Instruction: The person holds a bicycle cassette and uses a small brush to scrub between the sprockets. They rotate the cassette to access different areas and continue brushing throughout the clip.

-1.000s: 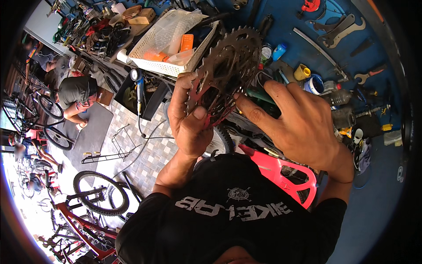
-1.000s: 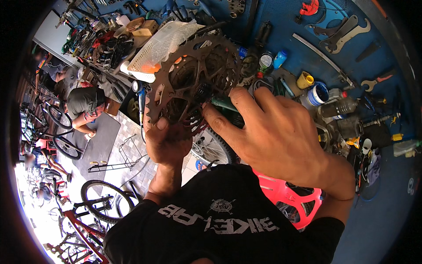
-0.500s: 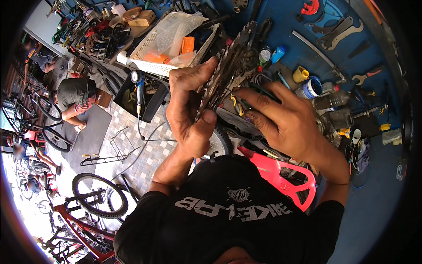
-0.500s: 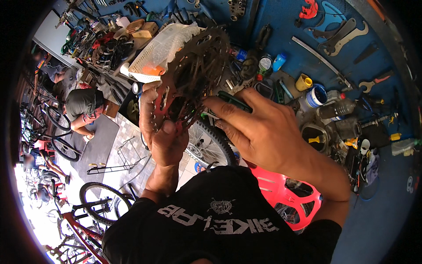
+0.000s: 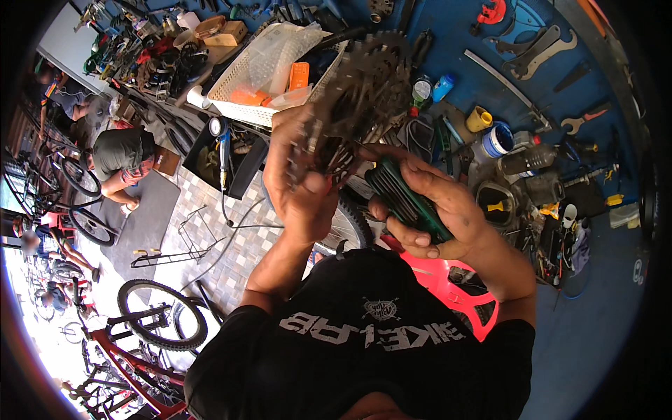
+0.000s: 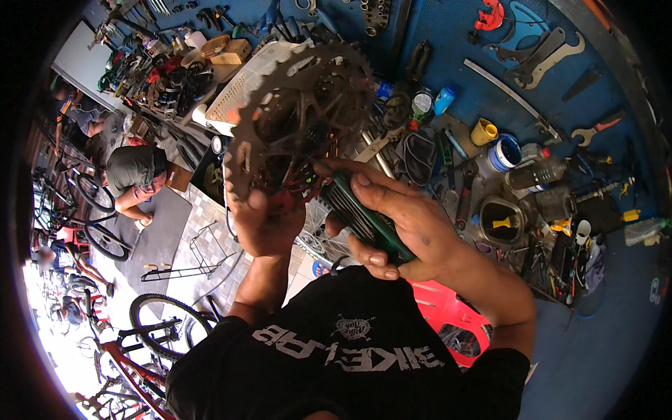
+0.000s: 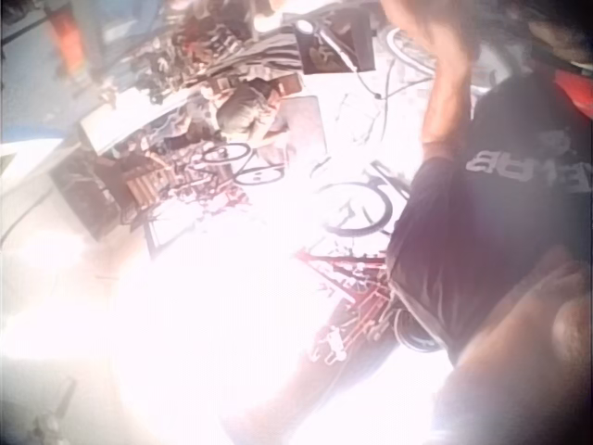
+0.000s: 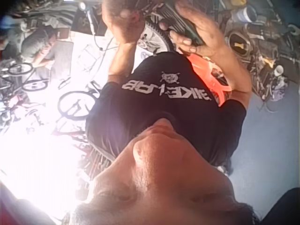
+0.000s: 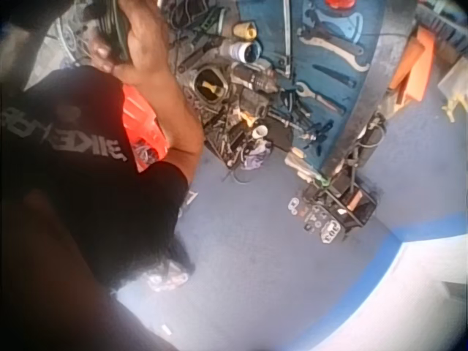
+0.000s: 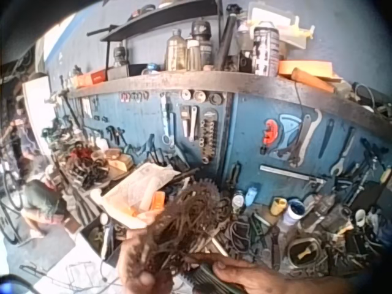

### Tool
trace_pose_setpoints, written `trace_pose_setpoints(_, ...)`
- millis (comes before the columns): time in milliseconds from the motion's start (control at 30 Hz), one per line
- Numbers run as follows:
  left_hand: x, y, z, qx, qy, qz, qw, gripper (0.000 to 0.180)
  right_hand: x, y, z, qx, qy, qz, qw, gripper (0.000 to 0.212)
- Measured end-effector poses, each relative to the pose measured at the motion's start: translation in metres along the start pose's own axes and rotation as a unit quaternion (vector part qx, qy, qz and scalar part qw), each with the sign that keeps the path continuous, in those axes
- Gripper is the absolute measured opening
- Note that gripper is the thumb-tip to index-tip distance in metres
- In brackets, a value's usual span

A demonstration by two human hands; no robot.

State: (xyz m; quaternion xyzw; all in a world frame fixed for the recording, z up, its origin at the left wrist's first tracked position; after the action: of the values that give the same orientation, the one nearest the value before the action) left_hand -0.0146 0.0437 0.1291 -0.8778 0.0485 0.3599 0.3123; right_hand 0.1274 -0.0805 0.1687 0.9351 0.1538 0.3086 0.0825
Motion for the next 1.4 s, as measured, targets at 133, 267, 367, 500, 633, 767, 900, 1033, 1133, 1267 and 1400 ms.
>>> trace_pose_setpoints(133,0.006,0.0,0.005,-0.073,0.223,0.1,0.967,0.071,0.032,0.014,-0.005,-0.128,0.487,0.163,0.849,0.047)
trace_pose_setpoints(267,0.006,-0.005,0.01,-0.129,0.282,0.154,0.938,0.052,0.054,0.033,-0.031,-0.172,0.827,0.337,0.416,0.038)
trace_pose_setpoints(367,0.006,-0.007,0.009,-0.145,0.282,0.176,0.932,0.048,0.053,0.037,-0.041,-0.181,0.877,0.305,0.325,0.042)
trace_pose_setpoints(500,0.004,-0.009,0.005,-0.144,0.285,0.184,0.93,0.05,0.051,0.036,-0.05,-0.177,0.912,0.279,0.245,0.043)
trace_pose_setpoints(633,0.002,-0.009,0.003,-0.128,0.311,0.192,0.922,0.051,0.055,0.035,-0.055,-0.162,0.923,0.277,0.213,0.044)
trace_pose_setpoints(767,0.002,-0.008,0.007,-0.137,0.312,0.185,0.922,0.051,0.056,0.034,-0.059,-0.147,0.928,0.271,0.209,0.045)
trace_pose_setpoints(900,0.001,-0.007,0.008,-0.125,0.323,0.182,0.92,0.051,0.056,0.033,-0.061,-0.141,0.936,0.255,0.198,0.046)
trace_pose_setpoints(1033,-0.001,-0.006,0.007,-0.135,0.328,0.179,0.918,0.051,0.056,0.033,-0.064,-0.143,0.94,0.241,0.194,0.046)
trace_pose_setpoints(1133,-0.002,-0.003,0.005,-0.13,0.325,0.177,0.92,0.052,0.056,0.034,-0.066,-0.14,0.943,0.235,0.19,0.045)
trace_pose_setpoints(1267,0.0,0.001,0.009,-0.122,0.311,0.167,0.928,0.055,0.055,0.034,-0.067,-0.137,0.944,0.238,0.185,0.044)
trace_pose_setpoints(1400,0.003,0.005,0.018,-0.096,0.319,0.161,0.929,0.064,0.055,0.034,-0.068,-0.133,0.946,0.235,0.18,0.044)
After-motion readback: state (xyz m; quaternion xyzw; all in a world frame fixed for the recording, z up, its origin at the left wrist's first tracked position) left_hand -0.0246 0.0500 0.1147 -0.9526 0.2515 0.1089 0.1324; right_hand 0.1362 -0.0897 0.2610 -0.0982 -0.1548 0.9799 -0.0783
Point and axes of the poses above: each hand's wrist, its own y-axis away from the middle knuckle, its own z-axis out of the back of the hand, x = y × z, the point moved 3 cm from there along -y, towards the middle knuckle, and after that the axes turned 2 degrees about y, right-handed, at the moved point
